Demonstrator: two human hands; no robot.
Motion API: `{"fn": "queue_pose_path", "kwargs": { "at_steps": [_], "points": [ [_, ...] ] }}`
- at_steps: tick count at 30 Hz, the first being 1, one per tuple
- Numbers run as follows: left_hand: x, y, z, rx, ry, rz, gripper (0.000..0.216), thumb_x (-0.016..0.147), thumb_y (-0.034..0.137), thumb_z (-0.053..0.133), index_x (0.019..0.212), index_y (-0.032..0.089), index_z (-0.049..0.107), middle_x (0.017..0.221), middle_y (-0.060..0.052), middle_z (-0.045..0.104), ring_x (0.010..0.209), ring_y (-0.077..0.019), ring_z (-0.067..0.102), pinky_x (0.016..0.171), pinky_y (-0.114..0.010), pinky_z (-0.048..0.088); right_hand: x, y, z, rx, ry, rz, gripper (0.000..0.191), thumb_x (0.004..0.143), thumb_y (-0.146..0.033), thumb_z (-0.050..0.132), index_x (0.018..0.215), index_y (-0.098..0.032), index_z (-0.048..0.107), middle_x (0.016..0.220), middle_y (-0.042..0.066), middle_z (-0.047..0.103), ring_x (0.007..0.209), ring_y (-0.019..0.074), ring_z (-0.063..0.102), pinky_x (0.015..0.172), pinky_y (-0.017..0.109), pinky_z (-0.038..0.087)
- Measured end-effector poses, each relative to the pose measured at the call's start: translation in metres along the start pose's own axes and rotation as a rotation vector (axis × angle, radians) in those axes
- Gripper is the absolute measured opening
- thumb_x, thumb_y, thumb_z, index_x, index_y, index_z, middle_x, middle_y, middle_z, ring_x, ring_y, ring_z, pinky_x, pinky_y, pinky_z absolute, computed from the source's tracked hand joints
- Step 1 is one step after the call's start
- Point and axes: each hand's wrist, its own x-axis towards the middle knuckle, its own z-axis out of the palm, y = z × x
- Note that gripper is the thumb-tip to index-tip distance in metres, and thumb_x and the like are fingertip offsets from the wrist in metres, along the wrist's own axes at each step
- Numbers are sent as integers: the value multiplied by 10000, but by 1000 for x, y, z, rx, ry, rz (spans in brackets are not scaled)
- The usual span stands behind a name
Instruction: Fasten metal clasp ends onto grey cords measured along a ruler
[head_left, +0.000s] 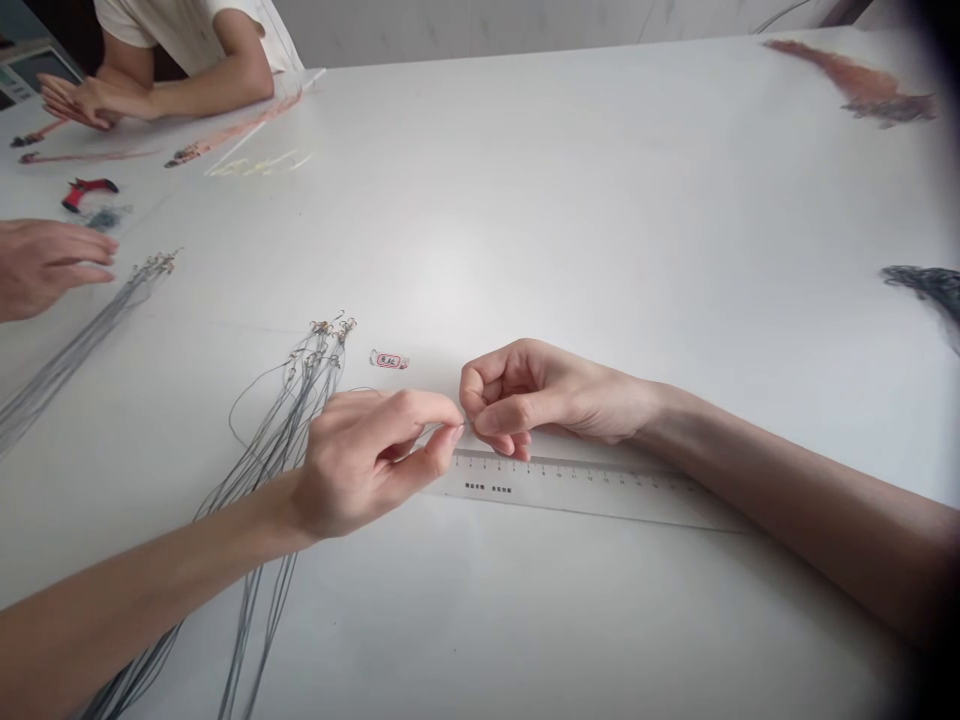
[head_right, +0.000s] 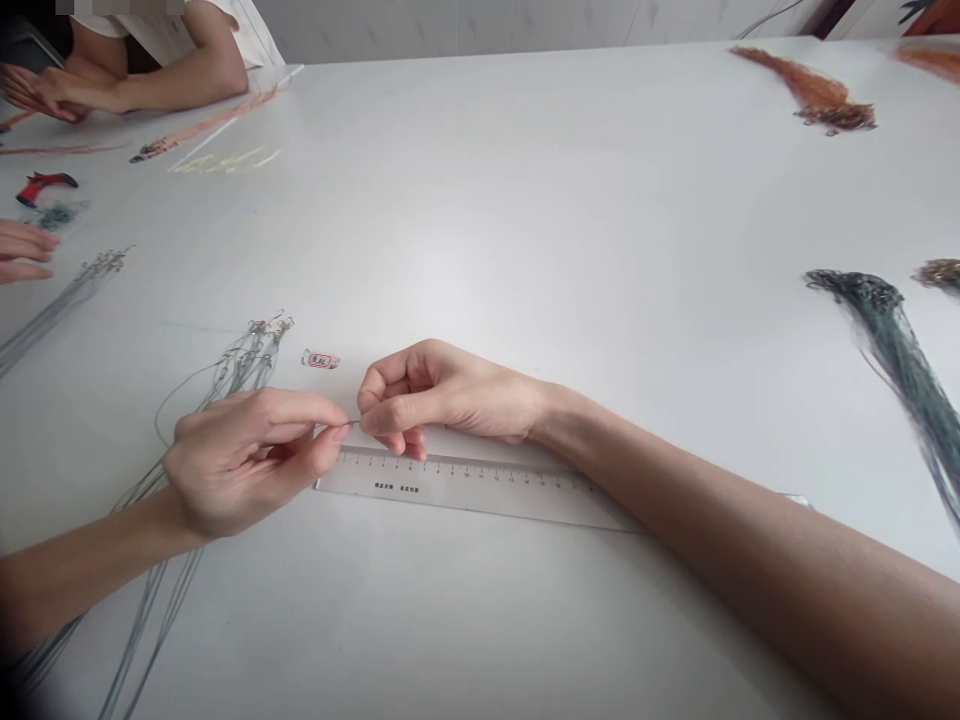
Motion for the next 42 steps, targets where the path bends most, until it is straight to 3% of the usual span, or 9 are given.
{"fn": "queue_pose_path", "kwargs": {
  "at_steps": [42],
  "points": [
    [0,-1,-1,0,11,38,115,801,65,565,753,163,527,417,105,368,358,-33,305,342,-172,280,1,0,-1,-26,-26,-2,74,737,-47,540,695,-106,554,581,-38,538,513,41,501,472,142,427]
  ]
}}
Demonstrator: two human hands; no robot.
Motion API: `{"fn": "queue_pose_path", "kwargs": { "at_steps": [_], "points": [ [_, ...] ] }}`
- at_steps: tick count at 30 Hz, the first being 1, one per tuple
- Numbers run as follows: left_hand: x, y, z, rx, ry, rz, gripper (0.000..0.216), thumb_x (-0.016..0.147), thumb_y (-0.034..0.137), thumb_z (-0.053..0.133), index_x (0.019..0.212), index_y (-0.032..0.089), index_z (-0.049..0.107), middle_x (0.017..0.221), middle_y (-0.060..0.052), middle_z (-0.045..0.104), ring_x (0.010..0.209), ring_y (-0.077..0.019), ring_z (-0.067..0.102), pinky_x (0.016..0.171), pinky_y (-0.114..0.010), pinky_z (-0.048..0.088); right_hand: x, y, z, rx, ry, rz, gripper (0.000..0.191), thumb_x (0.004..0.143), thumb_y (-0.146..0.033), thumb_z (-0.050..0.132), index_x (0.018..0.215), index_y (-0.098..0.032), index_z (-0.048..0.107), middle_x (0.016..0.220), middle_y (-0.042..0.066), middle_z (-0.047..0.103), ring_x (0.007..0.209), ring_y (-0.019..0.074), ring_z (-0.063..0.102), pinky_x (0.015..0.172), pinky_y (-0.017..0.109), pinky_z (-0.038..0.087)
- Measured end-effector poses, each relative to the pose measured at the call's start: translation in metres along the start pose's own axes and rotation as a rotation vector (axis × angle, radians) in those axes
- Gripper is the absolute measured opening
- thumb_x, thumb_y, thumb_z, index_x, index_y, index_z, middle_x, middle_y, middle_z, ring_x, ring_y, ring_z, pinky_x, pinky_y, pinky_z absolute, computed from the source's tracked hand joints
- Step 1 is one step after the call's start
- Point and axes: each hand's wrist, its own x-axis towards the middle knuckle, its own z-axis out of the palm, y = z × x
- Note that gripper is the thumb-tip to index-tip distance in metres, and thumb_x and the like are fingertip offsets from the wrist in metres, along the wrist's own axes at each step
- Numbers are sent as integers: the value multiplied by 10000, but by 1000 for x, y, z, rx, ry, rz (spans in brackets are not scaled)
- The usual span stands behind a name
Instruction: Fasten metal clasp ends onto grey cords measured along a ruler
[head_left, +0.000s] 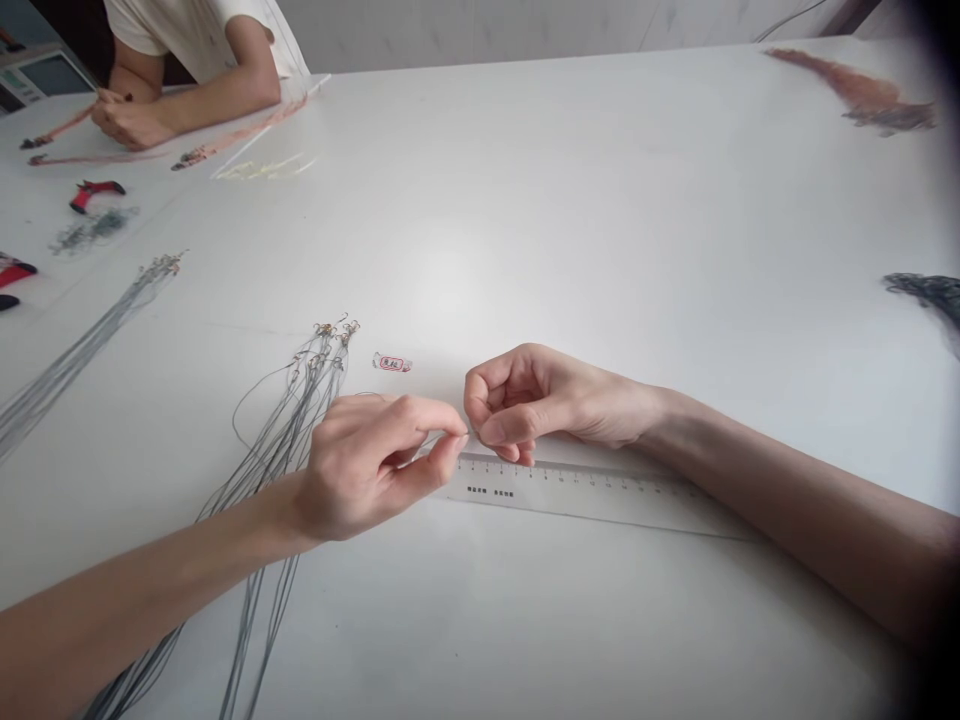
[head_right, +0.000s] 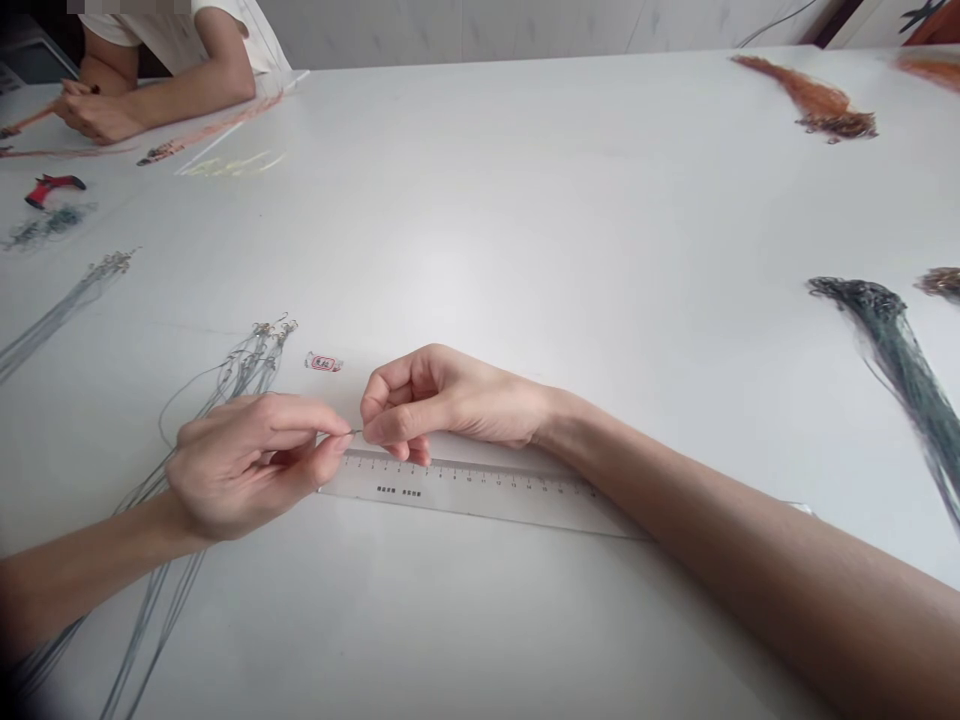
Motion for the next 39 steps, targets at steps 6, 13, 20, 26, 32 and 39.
{"fn": "queue_pose_path", "kwargs": {
  "at_steps": [6,13,20,26,32,39],
  "points": [
    [0,1,1,-4,-12,6,115,803,62,560,748,158,528,423,103,376,363,-31,305,345,-168,283,-1,0,-1,-5,4,4,56,732,-63,556,698,-107,559,581,-38,531,521,47,504,465,145,424],
    [0,0,1,0,-12,10,109,807,68,561,753,158,531,433,101,370,370,-32,305,355,-171,291,-1,0,-1,-16,5,7,51,733,-69,559,699,-106,563,574,-39,525,516,44,497,466,142,423],
    [-1,1,1,-4,-28,8,123,805,68,553,754,177,529,442,96,345,383,-43,311,363,-180,296,0,0,-1,-16,1,5,45,729,-74,560,699,-108,563,577,-37,519,520,46,495,468,144,422],
    [0,0,-1,-19,-63,0,135,794,44,555,753,170,527,449,95,314,395,-46,292,375,-187,283,0,0,-1,-10,1,3,50,730,-71,561,695,-107,565,572,-37,520,517,46,496,465,143,424],
    [1,0,-1,-7,-86,1,144,804,50,530,748,183,526,448,94,354,391,-49,302,374,-188,280,-1,0,-1,-13,1,6,47,729,-80,571,690,-105,565,567,-38,517,516,47,494,465,145,421],
    [1,1,-1,5,-82,11,154,814,59,513,740,193,525,429,95,364,377,-53,305,365,-191,284,-1,0,-1,-22,2,9,46,728,-89,571,688,-108,562,566,-39,511,514,48,490,463,149,418]
  ]
}}
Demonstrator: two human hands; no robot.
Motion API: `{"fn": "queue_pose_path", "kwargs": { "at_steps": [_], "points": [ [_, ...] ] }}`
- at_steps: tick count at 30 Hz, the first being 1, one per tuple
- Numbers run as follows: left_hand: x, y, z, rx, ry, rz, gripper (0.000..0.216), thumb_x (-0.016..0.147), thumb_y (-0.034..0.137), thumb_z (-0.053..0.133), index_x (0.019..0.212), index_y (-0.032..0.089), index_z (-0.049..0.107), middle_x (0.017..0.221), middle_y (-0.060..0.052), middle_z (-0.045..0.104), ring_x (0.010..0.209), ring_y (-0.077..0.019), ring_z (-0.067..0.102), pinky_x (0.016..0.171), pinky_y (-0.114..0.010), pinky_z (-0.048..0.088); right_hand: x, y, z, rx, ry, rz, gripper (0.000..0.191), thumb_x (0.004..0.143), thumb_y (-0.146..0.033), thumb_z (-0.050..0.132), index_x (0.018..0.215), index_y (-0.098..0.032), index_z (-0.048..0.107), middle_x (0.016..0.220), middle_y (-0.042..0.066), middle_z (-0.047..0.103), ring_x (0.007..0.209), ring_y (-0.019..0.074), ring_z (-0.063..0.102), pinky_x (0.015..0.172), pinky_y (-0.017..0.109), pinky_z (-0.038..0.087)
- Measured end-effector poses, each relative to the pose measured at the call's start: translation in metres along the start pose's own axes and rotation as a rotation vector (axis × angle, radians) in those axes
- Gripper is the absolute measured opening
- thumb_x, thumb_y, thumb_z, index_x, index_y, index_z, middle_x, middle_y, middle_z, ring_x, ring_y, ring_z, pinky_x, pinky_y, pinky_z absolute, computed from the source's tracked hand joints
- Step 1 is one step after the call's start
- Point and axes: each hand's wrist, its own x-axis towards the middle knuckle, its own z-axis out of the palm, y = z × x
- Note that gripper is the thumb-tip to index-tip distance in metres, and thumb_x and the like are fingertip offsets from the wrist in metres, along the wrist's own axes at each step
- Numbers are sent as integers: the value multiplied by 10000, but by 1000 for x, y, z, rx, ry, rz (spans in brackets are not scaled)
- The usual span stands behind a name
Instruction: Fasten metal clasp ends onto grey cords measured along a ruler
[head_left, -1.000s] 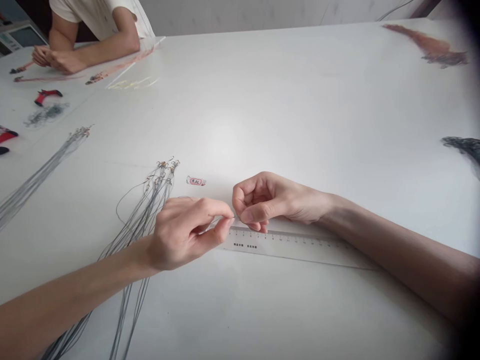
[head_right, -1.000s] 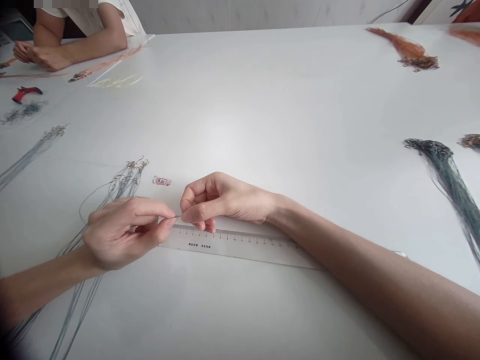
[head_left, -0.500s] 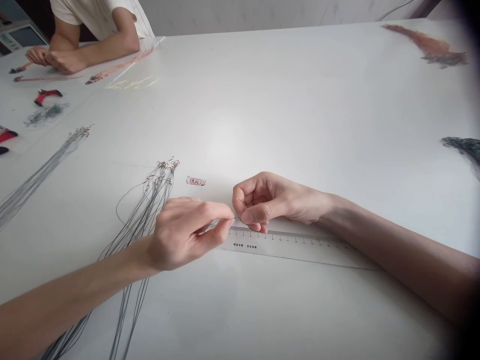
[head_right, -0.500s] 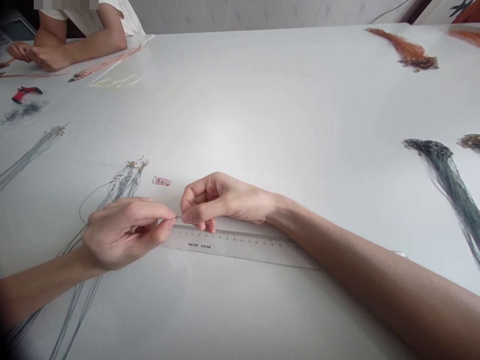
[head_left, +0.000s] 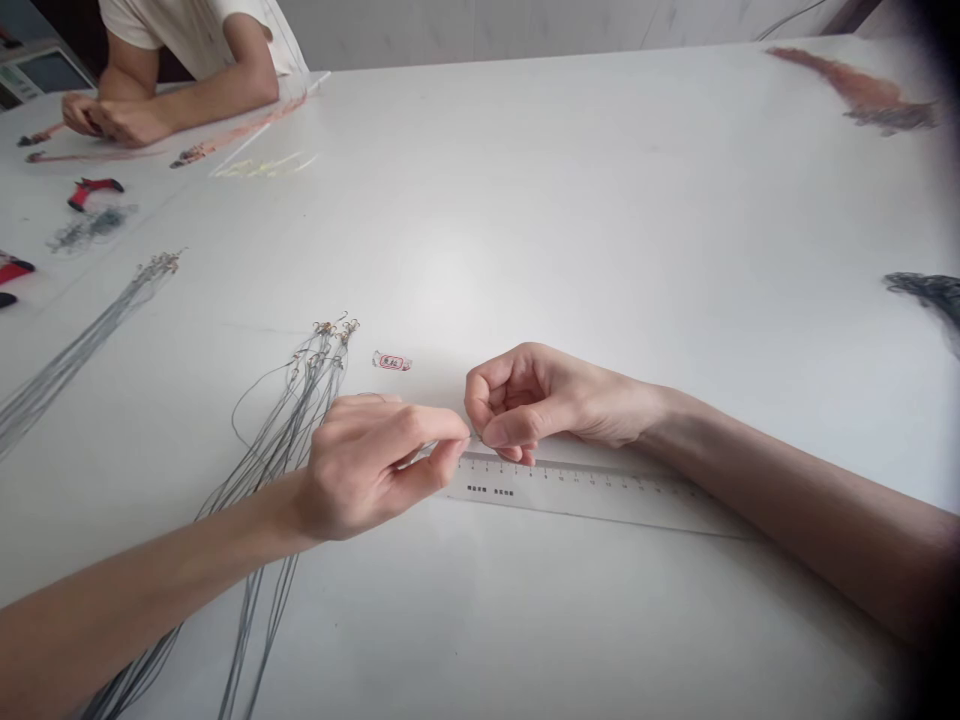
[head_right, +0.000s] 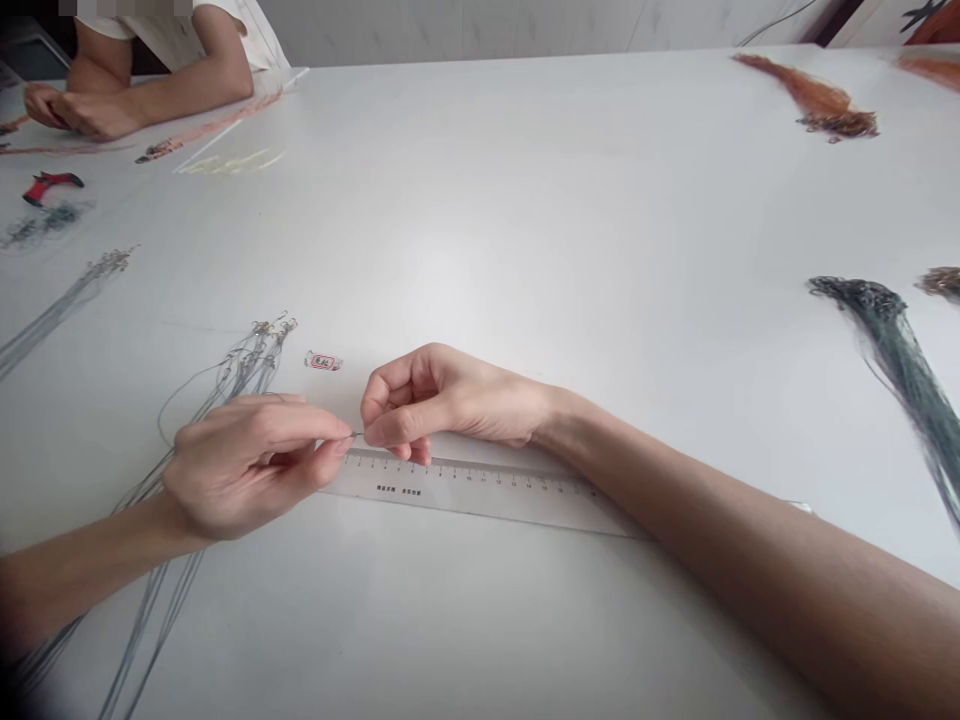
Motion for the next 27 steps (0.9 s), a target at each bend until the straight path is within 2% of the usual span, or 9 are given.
{"fn": "queue_pose_path", "kwargs": {
  "at_steps": [27],
  "points": [
    [-3,-1,0,-36,-17,-17,153,790,19,544,766,169,527,473,90,327,422,-48,286,396,-192,277,0,0,0,27,-6,-9,71,727,-47,558,680,-99,567,562,-43,525,510,40,505,468,133,433]
  ]
}}
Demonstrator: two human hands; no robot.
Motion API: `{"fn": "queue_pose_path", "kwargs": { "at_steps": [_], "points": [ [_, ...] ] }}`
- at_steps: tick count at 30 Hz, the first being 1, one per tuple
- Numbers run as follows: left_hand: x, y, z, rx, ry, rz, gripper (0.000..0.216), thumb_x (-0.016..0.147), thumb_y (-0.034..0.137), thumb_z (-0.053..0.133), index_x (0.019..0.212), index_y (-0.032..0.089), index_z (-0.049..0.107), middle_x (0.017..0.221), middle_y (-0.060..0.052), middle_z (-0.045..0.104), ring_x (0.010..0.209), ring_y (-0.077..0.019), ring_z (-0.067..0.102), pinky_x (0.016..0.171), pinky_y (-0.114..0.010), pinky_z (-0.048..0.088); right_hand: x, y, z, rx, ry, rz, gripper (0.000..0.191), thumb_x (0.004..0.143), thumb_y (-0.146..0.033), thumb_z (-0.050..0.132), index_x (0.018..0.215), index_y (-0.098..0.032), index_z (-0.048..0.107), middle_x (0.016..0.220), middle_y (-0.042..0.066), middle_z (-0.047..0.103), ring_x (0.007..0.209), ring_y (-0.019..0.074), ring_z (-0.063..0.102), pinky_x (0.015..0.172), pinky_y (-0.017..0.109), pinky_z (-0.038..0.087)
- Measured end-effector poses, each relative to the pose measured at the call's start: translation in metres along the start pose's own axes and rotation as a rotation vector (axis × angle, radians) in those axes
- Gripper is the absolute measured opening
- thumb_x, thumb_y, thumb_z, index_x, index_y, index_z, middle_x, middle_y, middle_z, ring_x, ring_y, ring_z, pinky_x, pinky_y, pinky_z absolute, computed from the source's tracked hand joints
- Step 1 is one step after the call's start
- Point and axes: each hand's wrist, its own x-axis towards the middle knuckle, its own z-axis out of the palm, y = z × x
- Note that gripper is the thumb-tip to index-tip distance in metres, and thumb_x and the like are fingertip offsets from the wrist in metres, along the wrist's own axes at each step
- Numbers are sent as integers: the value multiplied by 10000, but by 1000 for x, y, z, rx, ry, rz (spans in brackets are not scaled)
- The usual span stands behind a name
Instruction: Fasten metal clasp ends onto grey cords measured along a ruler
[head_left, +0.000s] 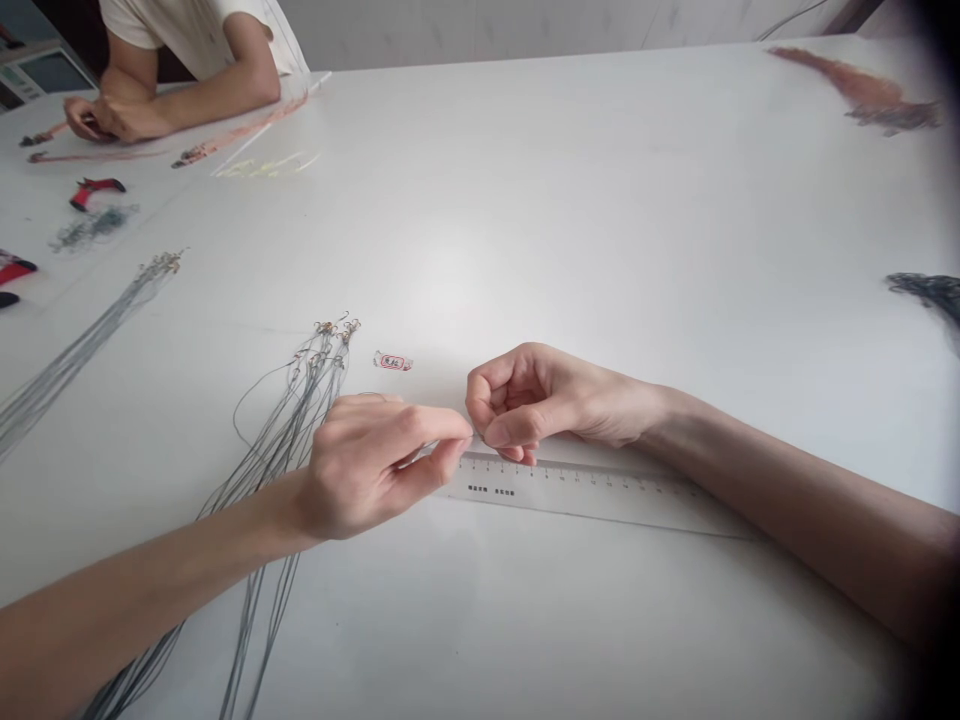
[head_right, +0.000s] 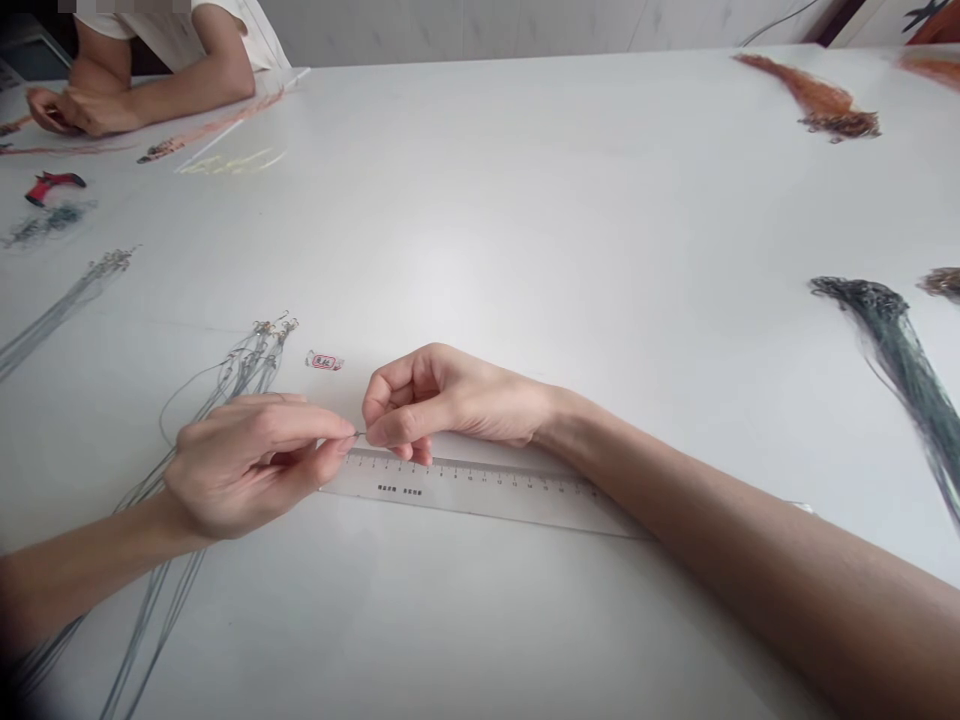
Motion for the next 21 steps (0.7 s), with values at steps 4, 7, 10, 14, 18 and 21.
{"fn": "queue_pose_path", "kwargs": {
  "at_steps": [4,7,10,14,18,21],
  "points": [
    [-1,-1,0,2,14,10,156,786,13,546,765,166,527,477,91,328,423,-47,274,389,-192,273,0,0,0,2,-2,0,69,728,-48,556,685,-100,569,567,-40,530,513,41,507,467,134,431],
    [-1,-1,0,1,11,13,157,783,8,548,765,163,528,478,90,337,422,-46,280,389,-191,277,0,0,0,6,-3,0,71,728,-47,556,682,-101,569,564,-41,530,507,40,504,465,134,431],
    [-1,-1,0,1,15,18,158,782,6,549,764,162,530,476,87,345,423,-46,287,392,-191,280,0,0,0,2,2,0,79,724,-40,553,678,-101,571,561,-43,527,506,39,506,466,133,431],
    [0,0,0,3,3,12,150,788,15,551,766,162,532,475,85,363,418,-45,304,395,-190,289,0,0,0,-1,10,4,80,720,-40,556,672,-103,572,556,-43,527,501,39,506,460,132,428],
    [1,0,-1,3,13,12,148,789,18,550,763,162,532,478,84,366,419,-46,298,391,-191,288,0,0,1,5,10,2,85,720,-34,552,674,-102,574,556,-44,534,502,39,509,461,131,432],
    [1,0,-1,1,15,15,149,785,14,554,769,160,532,483,85,361,422,-48,288,390,-195,286,0,0,1,7,14,5,92,721,-31,547,670,-102,574,551,-45,533,499,38,509,463,130,435]
  ]
}}
